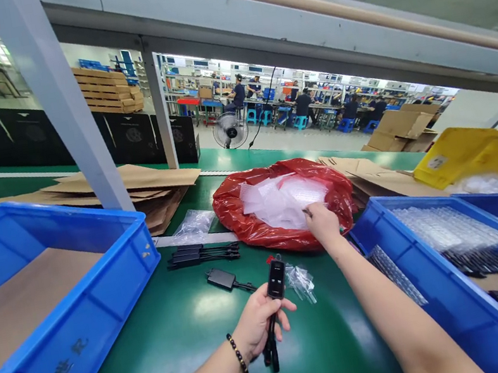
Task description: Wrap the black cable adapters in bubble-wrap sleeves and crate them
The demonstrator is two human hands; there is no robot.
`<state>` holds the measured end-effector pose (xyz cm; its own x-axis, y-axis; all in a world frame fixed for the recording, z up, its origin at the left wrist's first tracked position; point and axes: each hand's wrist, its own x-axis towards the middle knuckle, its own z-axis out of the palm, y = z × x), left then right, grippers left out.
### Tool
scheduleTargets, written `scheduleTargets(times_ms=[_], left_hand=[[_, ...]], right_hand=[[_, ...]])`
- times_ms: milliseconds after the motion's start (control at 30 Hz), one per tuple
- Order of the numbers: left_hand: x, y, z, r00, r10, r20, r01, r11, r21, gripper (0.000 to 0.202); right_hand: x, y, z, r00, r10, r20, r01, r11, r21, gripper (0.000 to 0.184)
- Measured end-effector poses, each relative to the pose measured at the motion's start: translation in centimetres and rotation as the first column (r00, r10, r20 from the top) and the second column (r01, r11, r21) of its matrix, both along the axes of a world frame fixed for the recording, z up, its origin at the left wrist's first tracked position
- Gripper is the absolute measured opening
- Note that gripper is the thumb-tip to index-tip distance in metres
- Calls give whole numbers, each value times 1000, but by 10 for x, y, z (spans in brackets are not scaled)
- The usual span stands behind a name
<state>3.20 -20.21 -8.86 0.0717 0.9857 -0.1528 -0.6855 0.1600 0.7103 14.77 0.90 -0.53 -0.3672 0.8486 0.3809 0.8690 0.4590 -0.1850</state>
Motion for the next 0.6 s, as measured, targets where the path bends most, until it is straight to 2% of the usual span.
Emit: scheduleTargets(times_ms=[100, 167, 233, 267, 333, 400, 500, 600], left_hand=[[-1, 0, 0, 1000, 6, -6, -6, 1000, 0, 29], [-2, 0, 0, 1000, 12, -12, -12, 1000, -3, 29], [-3, 0, 1, 1000, 17, -16, -17, 1000, -3, 29], [-3, 0, 1, 1000, 19, -18, -19, 1000, 0, 28], [-3, -1, 3, 1000, 24, -17, -24, 1000, 21, 27], [-3, -2, 6, 1000, 22, -10, -22, 999, 46, 29], [-1, -4, 9, 1000, 8, -2, -8, 997, 75, 30], [1, -4, 11, 1000, 7, -24, -5, 997, 72, 25]], right_hand=[[-2, 0, -6, 995, 93, 40, -89, 992, -92, 15], [-1, -2, -4, 995, 101, 22, -99, 989, -107, 16], [5, -8, 3, 995, 67, -78, -72, 995, -62, 22], [9, -13, 6, 982, 48, -183, -52, 998, -18, 24], [19, -27, 11, 891, 45, -452, -19, 998, 62, 25], [25, -46, 9, 744, 70, -664, -31, 997, 71, 24], [26, -81, -7, 612, 41, -790, -135, 989, -53, 26], [23, -110, -29, 588, 32, -808, -230, 965, -129, 38]])
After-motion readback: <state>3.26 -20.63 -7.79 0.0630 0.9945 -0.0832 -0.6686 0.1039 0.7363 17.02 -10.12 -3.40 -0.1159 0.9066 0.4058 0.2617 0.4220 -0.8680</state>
